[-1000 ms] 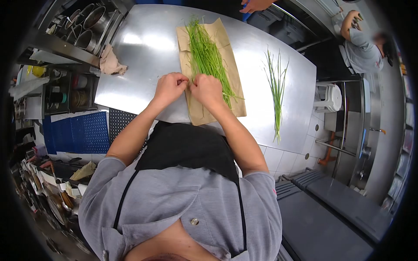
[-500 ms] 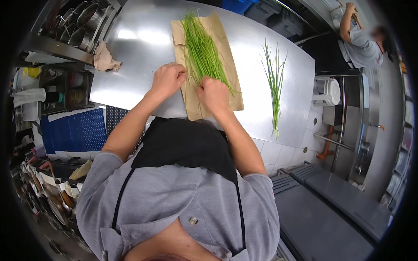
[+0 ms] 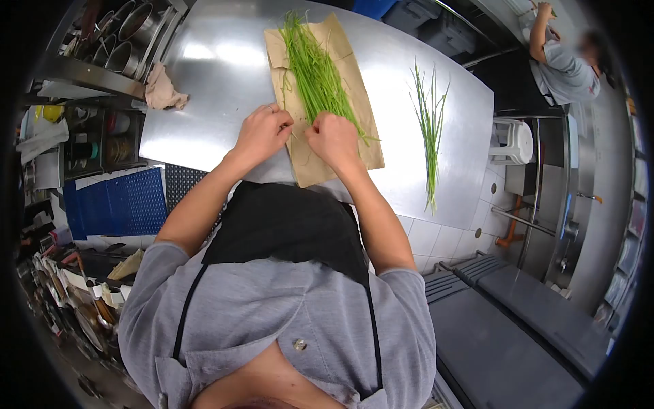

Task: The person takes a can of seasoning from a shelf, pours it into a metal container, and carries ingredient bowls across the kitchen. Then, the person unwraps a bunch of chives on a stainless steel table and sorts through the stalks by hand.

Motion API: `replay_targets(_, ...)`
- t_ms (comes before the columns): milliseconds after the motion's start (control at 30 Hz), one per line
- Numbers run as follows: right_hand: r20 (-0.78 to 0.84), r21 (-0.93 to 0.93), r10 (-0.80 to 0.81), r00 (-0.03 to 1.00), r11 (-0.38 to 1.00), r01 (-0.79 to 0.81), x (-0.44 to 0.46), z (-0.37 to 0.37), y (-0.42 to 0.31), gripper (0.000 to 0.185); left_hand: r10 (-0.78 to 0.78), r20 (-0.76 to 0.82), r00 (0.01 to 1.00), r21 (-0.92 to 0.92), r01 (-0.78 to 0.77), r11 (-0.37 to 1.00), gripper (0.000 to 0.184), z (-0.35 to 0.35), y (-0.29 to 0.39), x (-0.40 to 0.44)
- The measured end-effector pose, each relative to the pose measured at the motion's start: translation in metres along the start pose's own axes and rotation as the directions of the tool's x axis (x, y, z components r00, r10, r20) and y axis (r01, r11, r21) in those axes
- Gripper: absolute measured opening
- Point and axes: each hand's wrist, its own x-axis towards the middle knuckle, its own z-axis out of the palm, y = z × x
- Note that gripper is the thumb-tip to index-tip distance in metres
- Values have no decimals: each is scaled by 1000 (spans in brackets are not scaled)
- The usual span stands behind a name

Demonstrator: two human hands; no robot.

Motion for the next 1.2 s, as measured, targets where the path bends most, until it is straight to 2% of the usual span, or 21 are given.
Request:
replay_targets(67,-25,180,30,999,983,-25,-6,-9,-4,21,-83,28,996,-137,86,987,12,-3,4,-2)
replay_targets(100,-33,268,45,998,963,-35,-10,-12,-6,22,-197,110,974,-374,224,900,12,-1,5,-1)
replay_targets(133,-18,311,35,999,950,-28,-12,-13,-4,21,-282,216,935,-573,355,738,13,4,7,1)
replay_targets(167,-4,353,25,1000,936,-22,-15,-13,-2,19,-330,337,882,-718,467,516,14,4,12,3)
replay_targets(200,6,393,14,1000,919,-15,-17,-14,-1,18,-322,402,857,-751,510,419,16,2,15,4)
replay_targets(267,101,659,51,994,745,-105,-22,-18,-2,14,-279,529,801,-778,589,218,19,-4,21,5)
replay_targets(300,149,766,60,987,625,-154,-24,-20,-2,13,-285,533,796,-778,594,205,19,-3,22,5)
replay_targets(400,200,867,114,973,442,-230,-32,-25,3,13,-306,541,784,-784,601,155,18,2,24,6)
replay_targets(500,298,869,103,949,382,-315,-39,-29,15,15,-339,527,780,-808,583,86,18,1,29,5)
replay_targets(567,281,878,121,952,368,-306,-43,-27,20,13,-365,510,779,-825,563,49,20,0,29,6)
replay_targets(600,270,883,128,954,362,-299,-44,-26,23,12,-380,498,780,-833,552,42,20,1,27,6)
replay_targets(700,104,751,149,983,636,-176,-47,-18,35,10,-406,467,786,-852,523,31,21,1,22,7)
replay_targets(800,-232,414,-45,972,899,140,-52,-21,26,12,-391,459,798,-855,516,49,22,-4,24,6)
replay_targets(900,-101,607,180,978,790,-83,-54,-38,-6,15,-349,467,813,-852,519,71,23,-5,29,6)
replay_targets(1000,-25,573,76,997,818,-48,-44,-25,3,17,-295,487,822,-851,523,52,21,-4,34,4)
replay_targets(1067,-4,661,106,994,746,-77,-46,-26,4,16,-284,500,818,-850,526,20,18,-8,39,5)
replay_targets(1167,-17,711,124,992,699,-75,-53,-32,6,12,-276,510,815,-731,580,361,16,-1,20,-2)
replay_targets(1200,-29,716,127,991,695,-69,-55,-34,7,11,-291,469,834,-691,552,467,16,2,15,-2)
